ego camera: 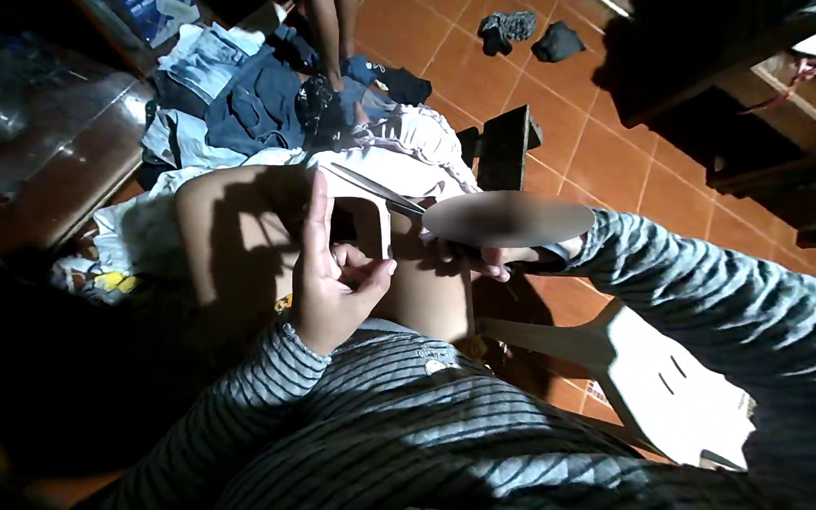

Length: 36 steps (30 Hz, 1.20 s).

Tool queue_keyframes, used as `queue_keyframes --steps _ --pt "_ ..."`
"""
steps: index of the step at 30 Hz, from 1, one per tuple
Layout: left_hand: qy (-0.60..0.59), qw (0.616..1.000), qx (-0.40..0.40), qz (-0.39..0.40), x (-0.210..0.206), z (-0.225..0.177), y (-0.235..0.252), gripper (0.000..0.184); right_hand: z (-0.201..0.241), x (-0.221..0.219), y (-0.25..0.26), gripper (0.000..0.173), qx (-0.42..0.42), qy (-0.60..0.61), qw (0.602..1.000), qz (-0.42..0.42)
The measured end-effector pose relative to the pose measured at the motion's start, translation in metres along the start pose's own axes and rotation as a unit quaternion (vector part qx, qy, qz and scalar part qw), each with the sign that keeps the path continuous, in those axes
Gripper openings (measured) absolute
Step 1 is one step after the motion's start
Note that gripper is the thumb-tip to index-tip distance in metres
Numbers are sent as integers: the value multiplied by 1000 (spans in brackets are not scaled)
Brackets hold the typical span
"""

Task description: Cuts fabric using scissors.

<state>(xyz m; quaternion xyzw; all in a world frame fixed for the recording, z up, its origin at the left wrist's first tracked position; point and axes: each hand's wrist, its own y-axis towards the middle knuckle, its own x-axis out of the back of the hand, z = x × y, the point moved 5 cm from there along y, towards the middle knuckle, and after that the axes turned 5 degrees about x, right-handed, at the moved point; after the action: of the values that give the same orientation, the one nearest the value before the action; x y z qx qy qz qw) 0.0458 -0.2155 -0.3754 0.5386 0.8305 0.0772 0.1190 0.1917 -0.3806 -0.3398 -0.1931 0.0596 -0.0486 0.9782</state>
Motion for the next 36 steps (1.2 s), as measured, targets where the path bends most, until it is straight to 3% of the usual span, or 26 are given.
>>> queue_keyframes --steps 8,13,16,19,21,29,36 --pt "-13 1000 15 12 7 2 -6 115 8 7 4 66 -57 -50 997 -8" --pt "-9 999 30 8 12 -5 -8 105 18 13 5 64 -82 -123 989 -25" --pt "-39 998 33 -32 18 -5 -7 84 22 16 4 64 -77 -160 984 -32" --pt "-133 976 109 -132 25 3 0 47 25 18 4 58 -58 -174 982 -41" --pt "-194 949 164 -188 26 5 8 34 26 18 5 57 -48 -173 983 -42" --pt "-263 921 184 -220 24 0 32 24 30 15 6 62 -77 -194 975 -72" --pt "-206 953 91 -202 29 -2 35 50 26 11 12 69 -48 -166 983 -58"
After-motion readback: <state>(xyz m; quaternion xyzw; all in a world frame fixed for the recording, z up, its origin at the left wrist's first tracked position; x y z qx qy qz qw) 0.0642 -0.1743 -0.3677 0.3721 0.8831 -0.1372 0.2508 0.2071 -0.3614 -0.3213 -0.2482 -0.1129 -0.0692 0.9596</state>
